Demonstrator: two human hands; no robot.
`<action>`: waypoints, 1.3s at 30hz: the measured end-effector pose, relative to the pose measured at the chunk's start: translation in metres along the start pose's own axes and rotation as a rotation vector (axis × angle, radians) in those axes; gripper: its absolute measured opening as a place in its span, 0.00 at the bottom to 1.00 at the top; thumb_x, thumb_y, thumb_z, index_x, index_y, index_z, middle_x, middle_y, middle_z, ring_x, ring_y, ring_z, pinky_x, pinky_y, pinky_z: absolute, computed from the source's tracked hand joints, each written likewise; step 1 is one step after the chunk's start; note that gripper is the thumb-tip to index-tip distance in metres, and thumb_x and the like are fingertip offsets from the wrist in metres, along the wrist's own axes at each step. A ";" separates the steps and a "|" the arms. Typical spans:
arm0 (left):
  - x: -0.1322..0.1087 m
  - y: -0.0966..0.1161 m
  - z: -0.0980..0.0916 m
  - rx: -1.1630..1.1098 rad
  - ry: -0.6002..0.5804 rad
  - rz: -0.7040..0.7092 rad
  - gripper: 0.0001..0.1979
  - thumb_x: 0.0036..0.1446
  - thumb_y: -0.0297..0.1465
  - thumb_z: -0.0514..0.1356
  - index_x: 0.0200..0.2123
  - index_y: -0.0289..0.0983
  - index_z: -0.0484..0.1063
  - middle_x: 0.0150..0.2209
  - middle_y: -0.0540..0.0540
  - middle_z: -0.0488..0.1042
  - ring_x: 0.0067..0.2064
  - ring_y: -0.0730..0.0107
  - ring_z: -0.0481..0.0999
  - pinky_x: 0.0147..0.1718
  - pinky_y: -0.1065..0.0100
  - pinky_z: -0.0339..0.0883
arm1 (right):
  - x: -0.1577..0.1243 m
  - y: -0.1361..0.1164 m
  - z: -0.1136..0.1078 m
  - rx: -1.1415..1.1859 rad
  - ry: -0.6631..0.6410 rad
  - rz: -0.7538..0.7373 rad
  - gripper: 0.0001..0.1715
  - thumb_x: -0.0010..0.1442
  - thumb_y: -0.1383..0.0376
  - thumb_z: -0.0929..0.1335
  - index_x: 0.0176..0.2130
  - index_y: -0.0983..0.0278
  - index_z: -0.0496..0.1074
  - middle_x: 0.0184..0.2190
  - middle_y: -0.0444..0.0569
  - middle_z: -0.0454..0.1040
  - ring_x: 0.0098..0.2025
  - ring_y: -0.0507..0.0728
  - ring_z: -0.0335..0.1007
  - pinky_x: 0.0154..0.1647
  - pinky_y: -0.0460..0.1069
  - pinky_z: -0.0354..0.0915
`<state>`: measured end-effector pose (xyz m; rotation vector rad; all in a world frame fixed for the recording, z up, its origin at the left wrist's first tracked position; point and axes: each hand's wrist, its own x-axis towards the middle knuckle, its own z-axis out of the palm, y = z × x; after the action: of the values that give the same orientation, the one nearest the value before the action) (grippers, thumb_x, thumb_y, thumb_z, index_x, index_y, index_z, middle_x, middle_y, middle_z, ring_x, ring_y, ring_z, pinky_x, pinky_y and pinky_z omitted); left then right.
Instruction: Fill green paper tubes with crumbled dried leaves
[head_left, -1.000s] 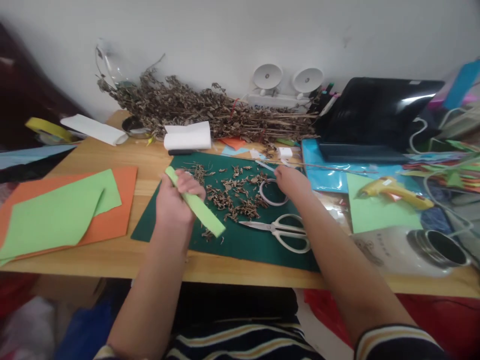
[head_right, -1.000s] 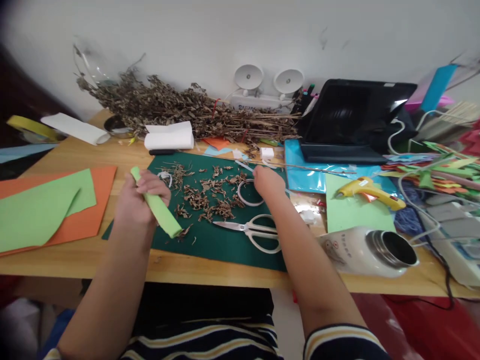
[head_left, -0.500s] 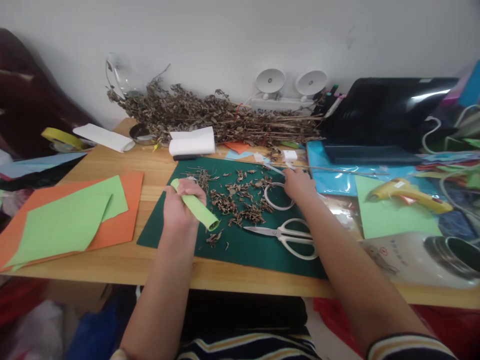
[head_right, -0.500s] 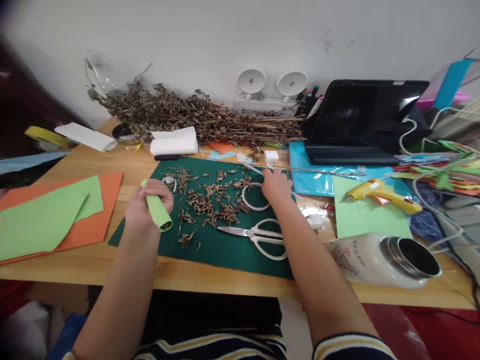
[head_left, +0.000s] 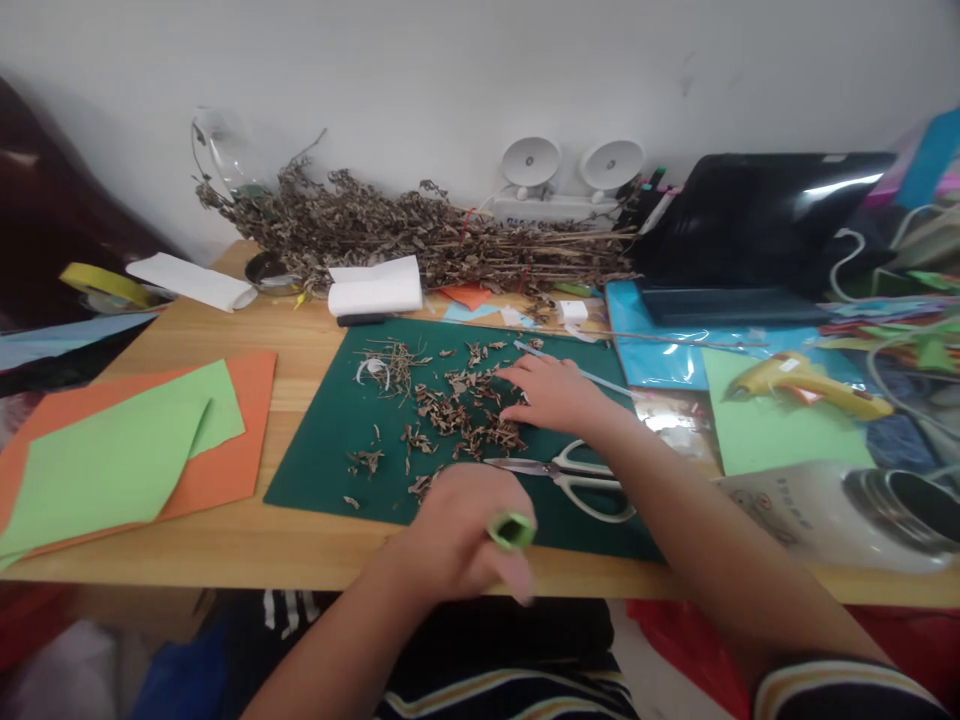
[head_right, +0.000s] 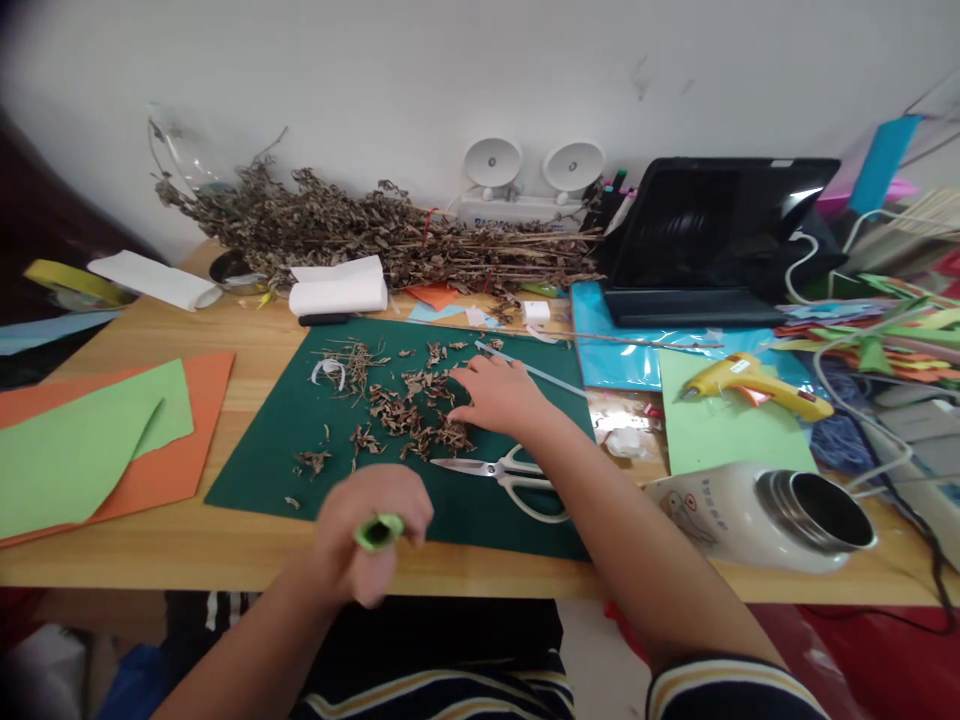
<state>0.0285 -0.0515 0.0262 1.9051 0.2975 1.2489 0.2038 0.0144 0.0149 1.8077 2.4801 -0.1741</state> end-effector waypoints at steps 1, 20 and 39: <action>-0.003 0.000 0.005 0.079 -0.074 0.070 0.19 0.49 0.46 0.52 0.22 0.35 0.62 0.17 0.49 0.66 0.21 0.73 0.67 0.22 0.71 0.61 | 0.000 0.000 -0.001 0.002 -0.013 -0.019 0.33 0.49 0.49 0.62 0.52 0.59 0.58 0.48 0.54 0.63 0.49 0.67 0.57 0.43 0.59 0.56; -0.015 -0.009 0.009 -0.003 -0.046 -0.066 0.22 0.54 0.47 0.44 0.22 0.35 0.60 0.17 0.49 0.63 0.20 0.76 0.62 0.22 0.72 0.56 | -0.040 -0.015 -0.033 0.268 0.231 -0.298 0.06 0.55 0.64 0.63 0.33 0.63 0.68 0.29 0.44 0.71 0.34 0.50 0.65 0.34 0.43 0.60; -0.013 -0.005 0.009 0.215 0.015 0.100 0.19 0.56 0.39 0.43 0.18 0.38 0.60 0.17 0.49 0.62 0.21 0.72 0.64 0.21 0.70 0.57 | -0.084 -0.056 -0.070 0.370 0.392 -0.721 0.12 0.56 0.69 0.58 0.24 0.61 0.64 0.26 0.40 0.70 0.30 0.49 0.63 0.34 0.43 0.60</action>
<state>0.0308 -0.0604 0.0124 2.1159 0.3600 1.3429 0.1771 -0.0725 0.0976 0.9960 3.4833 -0.3588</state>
